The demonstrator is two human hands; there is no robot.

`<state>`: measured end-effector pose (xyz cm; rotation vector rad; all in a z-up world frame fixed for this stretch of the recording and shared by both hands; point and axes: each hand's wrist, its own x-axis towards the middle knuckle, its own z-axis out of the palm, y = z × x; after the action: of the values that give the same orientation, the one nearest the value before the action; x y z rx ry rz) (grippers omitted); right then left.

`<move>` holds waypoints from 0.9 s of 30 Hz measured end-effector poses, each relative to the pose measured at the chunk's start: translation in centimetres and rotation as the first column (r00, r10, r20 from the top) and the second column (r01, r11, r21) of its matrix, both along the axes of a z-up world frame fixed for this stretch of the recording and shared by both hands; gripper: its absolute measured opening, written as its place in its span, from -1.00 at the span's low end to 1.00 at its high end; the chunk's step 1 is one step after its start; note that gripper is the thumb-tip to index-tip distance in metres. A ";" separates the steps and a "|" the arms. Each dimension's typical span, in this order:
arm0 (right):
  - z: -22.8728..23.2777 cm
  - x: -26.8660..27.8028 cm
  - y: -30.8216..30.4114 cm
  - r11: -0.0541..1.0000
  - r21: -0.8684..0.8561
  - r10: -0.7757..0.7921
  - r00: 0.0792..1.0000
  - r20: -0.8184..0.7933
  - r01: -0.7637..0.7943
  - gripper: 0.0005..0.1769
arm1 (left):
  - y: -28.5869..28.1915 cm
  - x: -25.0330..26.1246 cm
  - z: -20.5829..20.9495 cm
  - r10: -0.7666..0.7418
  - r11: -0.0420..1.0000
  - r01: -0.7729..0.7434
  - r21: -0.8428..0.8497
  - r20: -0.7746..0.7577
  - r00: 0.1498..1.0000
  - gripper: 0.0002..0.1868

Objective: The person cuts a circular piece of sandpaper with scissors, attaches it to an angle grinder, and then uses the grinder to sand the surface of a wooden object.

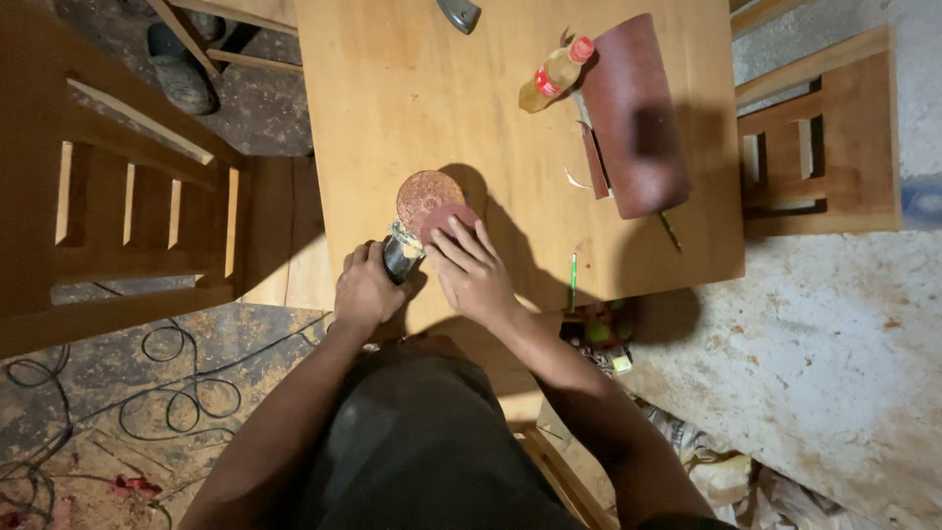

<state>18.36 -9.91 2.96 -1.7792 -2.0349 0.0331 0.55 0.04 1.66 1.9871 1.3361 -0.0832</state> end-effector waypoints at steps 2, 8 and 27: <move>0.7 -0.4 -0.5 0.995 -0.024 -0.102 0.950 -0.295 0.099 -0.68 | 0.2 0.0 0.2 0.015 1.000 -0.015 -0.018 0.004 1.000 -0.05; 2.4 1.6 -0.4 0.825 -0.456 -0.292 -0.440 -0.850 0.334 -0.62 | 0.2 0.0 -0.2 0.001 1.000 -0.001 -0.013 -0.018 1.000 -0.04; -1.3 -2.1 5.4 0.982 -0.001 -0.188 0.980 -0.069 0.188 -0.26 | -0.4 -0.1 -1.1 0.011 0.997 -0.016 0.079 0.064 0.998 -0.14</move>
<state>16.30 -4.53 1.71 -1.9318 -1.8101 0.0308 0.43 -0.32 0.59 2.0288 1.3306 0.0400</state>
